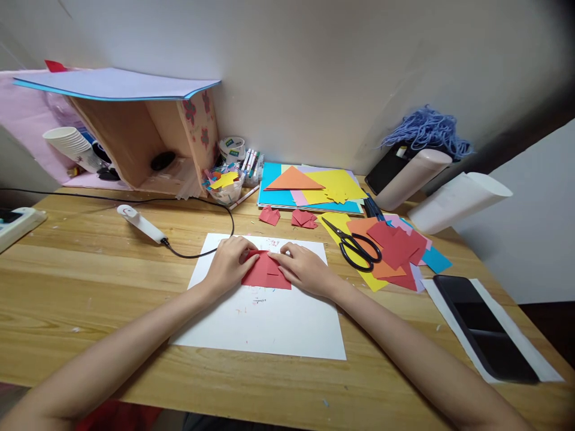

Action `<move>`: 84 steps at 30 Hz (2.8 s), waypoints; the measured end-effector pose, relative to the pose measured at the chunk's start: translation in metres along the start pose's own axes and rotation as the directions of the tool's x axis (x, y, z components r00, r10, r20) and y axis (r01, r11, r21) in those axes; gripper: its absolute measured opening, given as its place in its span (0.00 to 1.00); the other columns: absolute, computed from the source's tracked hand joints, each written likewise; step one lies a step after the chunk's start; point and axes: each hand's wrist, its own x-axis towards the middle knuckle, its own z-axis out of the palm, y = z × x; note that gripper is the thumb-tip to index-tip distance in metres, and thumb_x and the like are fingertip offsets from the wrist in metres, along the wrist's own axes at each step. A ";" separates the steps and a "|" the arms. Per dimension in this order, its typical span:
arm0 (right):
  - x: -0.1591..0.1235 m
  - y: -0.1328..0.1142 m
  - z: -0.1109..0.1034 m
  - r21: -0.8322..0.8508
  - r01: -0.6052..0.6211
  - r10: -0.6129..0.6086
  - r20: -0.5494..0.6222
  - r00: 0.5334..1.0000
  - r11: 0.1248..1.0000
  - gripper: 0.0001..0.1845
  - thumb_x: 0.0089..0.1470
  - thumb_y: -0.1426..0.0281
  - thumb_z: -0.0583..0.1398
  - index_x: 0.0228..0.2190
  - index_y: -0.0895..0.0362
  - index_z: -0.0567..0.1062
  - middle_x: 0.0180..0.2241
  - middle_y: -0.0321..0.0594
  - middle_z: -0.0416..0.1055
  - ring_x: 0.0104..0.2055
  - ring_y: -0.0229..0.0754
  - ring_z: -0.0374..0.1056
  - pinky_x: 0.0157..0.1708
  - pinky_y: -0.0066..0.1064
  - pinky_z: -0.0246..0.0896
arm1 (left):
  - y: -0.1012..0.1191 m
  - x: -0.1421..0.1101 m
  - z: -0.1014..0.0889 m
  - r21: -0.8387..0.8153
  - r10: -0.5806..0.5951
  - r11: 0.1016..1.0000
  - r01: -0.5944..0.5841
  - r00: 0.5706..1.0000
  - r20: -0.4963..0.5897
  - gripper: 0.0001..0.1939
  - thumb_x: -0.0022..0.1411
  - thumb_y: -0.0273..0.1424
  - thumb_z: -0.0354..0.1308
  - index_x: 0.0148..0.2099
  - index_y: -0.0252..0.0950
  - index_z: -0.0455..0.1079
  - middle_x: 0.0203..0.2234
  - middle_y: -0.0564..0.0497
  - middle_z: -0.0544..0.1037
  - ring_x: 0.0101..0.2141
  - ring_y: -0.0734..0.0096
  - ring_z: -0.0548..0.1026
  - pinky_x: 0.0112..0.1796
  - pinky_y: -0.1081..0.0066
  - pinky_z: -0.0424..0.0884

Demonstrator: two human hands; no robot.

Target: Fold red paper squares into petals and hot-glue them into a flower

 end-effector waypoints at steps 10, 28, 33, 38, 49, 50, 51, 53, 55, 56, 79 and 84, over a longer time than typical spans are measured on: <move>0.000 0.000 0.000 -0.001 0.003 -0.003 0.010 1.000 1.000 0.17 0.57 0.71 0.49 0.47 0.56 0.66 0.37 0.46 0.63 0.36 0.42 0.60 0.35 0.33 0.57 | -0.004 -0.006 0.008 0.119 0.409 0.905 -0.409 0.912 0.020 0.09 0.61 0.24 0.45 0.37 0.36 0.67 0.36 0.50 0.78 0.38 0.70 0.74 0.36 0.68 0.65; 0.001 -0.002 -0.001 -0.057 -0.001 0.003 0.039 0.999 0.998 0.17 0.58 0.70 0.48 0.49 0.57 0.64 0.36 0.45 0.63 0.36 0.42 0.59 0.35 0.33 0.56 | -0.007 -0.007 0.008 0.202 0.531 0.822 -0.532 0.845 0.064 0.10 0.61 0.23 0.46 0.41 0.33 0.68 0.40 0.47 0.76 0.40 0.69 0.75 0.36 0.69 0.69; 0.003 -0.006 0.002 -0.072 -0.037 0.038 0.017 0.999 0.997 0.16 0.58 0.68 0.49 0.47 0.57 0.66 0.35 0.44 0.63 0.32 0.40 0.60 0.31 0.30 0.55 | -0.007 -0.009 0.007 0.209 0.525 0.823 -0.528 0.848 0.073 0.11 0.60 0.22 0.47 0.43 0.32 0.68 0.44 0.44 0.74 0.45 0.66 0.72 0.43 0.66 0.70; 0.005 -0.009 0.006 -0.097 -0.087 0.085 -0.026 0.996 0.991 0.15 0.58 0.66 0.49 0.44 0.57 0.68 0.33 0.43 0.63 0.30 0.38 0.59 0.29 0.28 0.54 | -0.005 -0.011 0.006 0.182 0.476 0.856 -0.483 0.875 0.086 0.11 0.59 0.23 0.49 0.43 0.31 0.69 0.45 0.44 0.73 0.47 0.66 0.70 0.46 0.67 0.69; 0.005 -0.008 0.010 -0.103 -0.104 0.100 -0.052 0.994 0.989 0.16 0.58 0.65 0.50 0.45 0.57 0.68 0.34 0.44 0.64 0.32 0.39 0.61 0.31 0.29 0.56 | 0.015 -0.025 0.002 0.367 0.438 0.789 -0.493 0.870 0.226 0.17 0.55 0.18 0.46 0.47 0.24 0.66 0.45 0.37 0.72 0.46 0.62 0.71 0.50 0.60 0.64; 0.005 -0.008 0.011 -0.100 -0.102 0.097 -0.053 0.994 0.990 0.16 0.58 0.65 0.50 0.45 0.57 0.68 0.34 0.44 0.64 0.32 0.39 0.61 0.31 0.29 0.56 | 0.017 -0.027 0.003 0.391 0.433 0.779 -0.490 0.872 0.229 0.18 0.54 0.18 0.45 0.47 0.23 0.66 0.45 0.36 0.72 0.46 0.61 0.71 0.50 0.59 0.62; 0.005 -0.008 0.011 -0.099 -0.100 0.095 -0.052 0.994 0.990 0.16 0.58 0.65 0.50 0.45 0.57 0.68 0.34 0.44 0.64 0.32 0.39 0.61 0.31 0.29 0.56 | 0.019 -0.029 0.005 0.417 0.426 0.769 -0.485 0.875 0.231 0.18 0.54 0.18 0.45 0.47 0.23 0.66 0.46 0.36 0.72 0.46 0.60 0.70 0.51 0.58 0.61; 0.005 -0.008 0.010 -0.099 -0.098 0.093 -0.048 0.995 0.990 0.16 0.58 0.65 0.49 0.45 0.57 0.68 0.34 0.44 0.64 0.33 0.40 0.61 0.31 0.29 0.56 | 0.022 -0.032 0.008 0.462 0.414 0.751 -0.471 0.882 0.226 0.20 0.54 0.17 0.43 0.48 0.22 0.65 0.46 0.36 0.71 0.47 0.60 0.70 0.53 0.57 0.58; 0.005 -0.008 0.010 -0.103 -0.101 0.097 -0.039 0.994 0.990 0.16 0.58 0.65 0.49 0.45 0.58 0.68 0.35 0.44 0.64 0.32 0.40 0.61 0.31 0.29 0.57 | 0.024 -0.034 0.010 0.483 0.412 0.744 -0.462 0.886 0.214 0.20 0.55 0.18 0.42 0.49 0.22 0.64 0.46 0.36 0.71 0.48 0.60 0.69 0.54 0.56 0.56; 0.005 -0.008 0.010 -0.106 -0.103 0.100 -0.035 0.994 0.989 0.16 0.58 0.65 0.49 0.45 0.58 0.68 0.35 0.44 0.64 0.32 0.40 0.61 0.31 0.29 0.57 | 0.024 -0.034 0.010 0.485 0.414 0.742 -0.463 0.885 0.211 0.20 0.55 0.18 0.42 0.50 0.22 0.64 0.46 0.35 0.71 0.48 0.60 0.69 0.54 0.56 0.56; 0.008 -0.013 0.010 -0.058 -0.143 0.140 -0.054 0.989 0.988 0.14 0.59 0.68 0.49 0.43 0.55 0.70 0.31 0.41 0.62 0.31 0.38 0.58 0.29 0.27 0.52 | 0.029 -0.039 0.013 0.555 0.461 0.713 -0.428 0.883 0.089 0.15 0.54 0.15 0.41 0.38 0.26 0.67 0.35 0.36 0.76 0.28 0.68 0.75 0.31 0.70 0.70; 0.014 -0.014 0.012 0.027 -0.235 0.237 -0.106 0.966 0.972 0.12 0.58 0.65 0.51 0.36 0.54 0.73 0.34 0.42 0.63 0.35 0.39 0.60 0.30 0.27 0.55 | 0.032 -0.033 0.007 0.581 0.455 0.697 -0.420 0.885 0.094 0.11 0.54 0.16 0.44 0.32 0.30 0.67 0.27 0.44 0.75 0.21 0.70 0.70 0.25 0.70 0.66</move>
